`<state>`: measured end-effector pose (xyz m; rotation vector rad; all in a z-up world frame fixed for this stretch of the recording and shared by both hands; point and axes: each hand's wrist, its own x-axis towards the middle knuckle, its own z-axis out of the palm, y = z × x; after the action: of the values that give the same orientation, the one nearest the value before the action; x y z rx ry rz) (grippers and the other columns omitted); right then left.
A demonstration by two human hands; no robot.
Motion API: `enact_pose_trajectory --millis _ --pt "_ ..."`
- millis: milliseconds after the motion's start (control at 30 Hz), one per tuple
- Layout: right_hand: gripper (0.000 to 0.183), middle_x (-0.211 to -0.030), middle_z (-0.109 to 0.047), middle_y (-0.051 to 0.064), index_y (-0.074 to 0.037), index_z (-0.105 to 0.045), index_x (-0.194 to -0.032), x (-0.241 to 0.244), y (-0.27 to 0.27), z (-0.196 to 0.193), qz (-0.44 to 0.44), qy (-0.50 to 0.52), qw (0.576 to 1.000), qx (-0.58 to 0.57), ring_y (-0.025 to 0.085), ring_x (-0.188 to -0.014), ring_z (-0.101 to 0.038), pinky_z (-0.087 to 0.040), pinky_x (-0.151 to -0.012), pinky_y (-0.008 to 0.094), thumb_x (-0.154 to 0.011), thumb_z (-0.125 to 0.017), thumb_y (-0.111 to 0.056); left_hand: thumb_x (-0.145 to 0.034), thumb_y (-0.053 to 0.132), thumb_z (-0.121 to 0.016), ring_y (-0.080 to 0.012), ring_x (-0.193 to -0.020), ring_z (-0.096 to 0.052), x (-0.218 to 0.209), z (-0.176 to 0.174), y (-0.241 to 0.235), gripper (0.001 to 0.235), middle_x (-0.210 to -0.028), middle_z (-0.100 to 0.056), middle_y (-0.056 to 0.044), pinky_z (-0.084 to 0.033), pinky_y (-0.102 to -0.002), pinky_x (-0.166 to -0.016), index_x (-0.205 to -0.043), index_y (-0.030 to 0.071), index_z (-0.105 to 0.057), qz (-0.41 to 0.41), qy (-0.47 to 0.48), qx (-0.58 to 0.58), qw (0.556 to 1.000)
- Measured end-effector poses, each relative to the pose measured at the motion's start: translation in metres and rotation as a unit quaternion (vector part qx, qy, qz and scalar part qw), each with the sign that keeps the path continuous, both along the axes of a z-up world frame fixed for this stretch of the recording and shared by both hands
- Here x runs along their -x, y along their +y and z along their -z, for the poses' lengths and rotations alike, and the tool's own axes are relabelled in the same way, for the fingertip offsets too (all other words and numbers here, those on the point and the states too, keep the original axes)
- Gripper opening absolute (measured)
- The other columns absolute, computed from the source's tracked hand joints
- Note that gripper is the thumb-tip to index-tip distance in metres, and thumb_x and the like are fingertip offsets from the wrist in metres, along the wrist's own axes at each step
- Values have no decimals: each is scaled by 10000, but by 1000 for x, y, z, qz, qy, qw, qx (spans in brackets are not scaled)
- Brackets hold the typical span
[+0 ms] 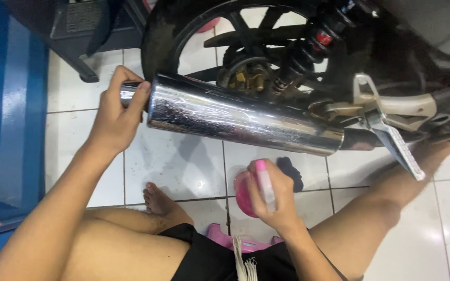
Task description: The person cleans a motorcycle exhaust pipe using a blue cloth and a pink brush. They dip the brush into a small container of pink liquid and scrub the chrome surface, then wipe it with the cloth.
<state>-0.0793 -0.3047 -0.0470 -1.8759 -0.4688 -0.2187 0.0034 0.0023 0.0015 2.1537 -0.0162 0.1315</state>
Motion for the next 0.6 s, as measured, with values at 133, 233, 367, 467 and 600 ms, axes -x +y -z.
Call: enact_pose_trajectory --millis 133,233,367,467,600 --pt "88 -741 -676 113 -79 -622 -863 0 8 19 -15 -11 999 -28 303 -661 -686 -568 -639 382 -889 -686 -24 -1153 247 -483 -250 -603 -609 -1 6 3 279 -716 -606 -199 -496 -344 -532 -1093 -23 -517 7 -29 -13 999" --pt "100 -738 -660 113 -71 -613 -850 0 16 2 -25 -9 999 -47 296 -655 -671 -565 -643 378 -888 -692 -24 -1163 301 -462 -251 -611 -606 -3 13 10 336 -732 -597 -204 -497 -342 -517 -1108 -26 -512 9 -23 -11 1000" --pt "94 -709 -663 107 -73 -612 -845 -3 4 8 -5 -2 999 -50 265 -635 -670 -557 -623 362 -903 -661 -19 -1161 286 -452 -253 -599 -608 2 4 2 323 -730 -592 -201 -495 -334 -494 -1121 -30 -508 7 -6 -12 1000" --pt "94 -792 -540 87 -20 -539 -893 -4 -9 4 -28 -52 998 -7 217 -677 -523 -454 -648 312 -974 -573 12 -1132 284 -454 -192 -798 -578 5 -1 -3 206 -989 -543 -107 -461 -289 -524 -1119 79 -445 -9 40 7 999" --pt "83 -819 -611 71 -48 -552 -903 -2 -24 15 -6 -11 1000 6 196 -714 -592 -487 -681 288 -984 -554 -30 -1175 270 -461 -165 -632 -503 3 7 3 211 -863 -534 -89 -380 -299 -486 -1122 67 -441 -11 17 -15 1000"
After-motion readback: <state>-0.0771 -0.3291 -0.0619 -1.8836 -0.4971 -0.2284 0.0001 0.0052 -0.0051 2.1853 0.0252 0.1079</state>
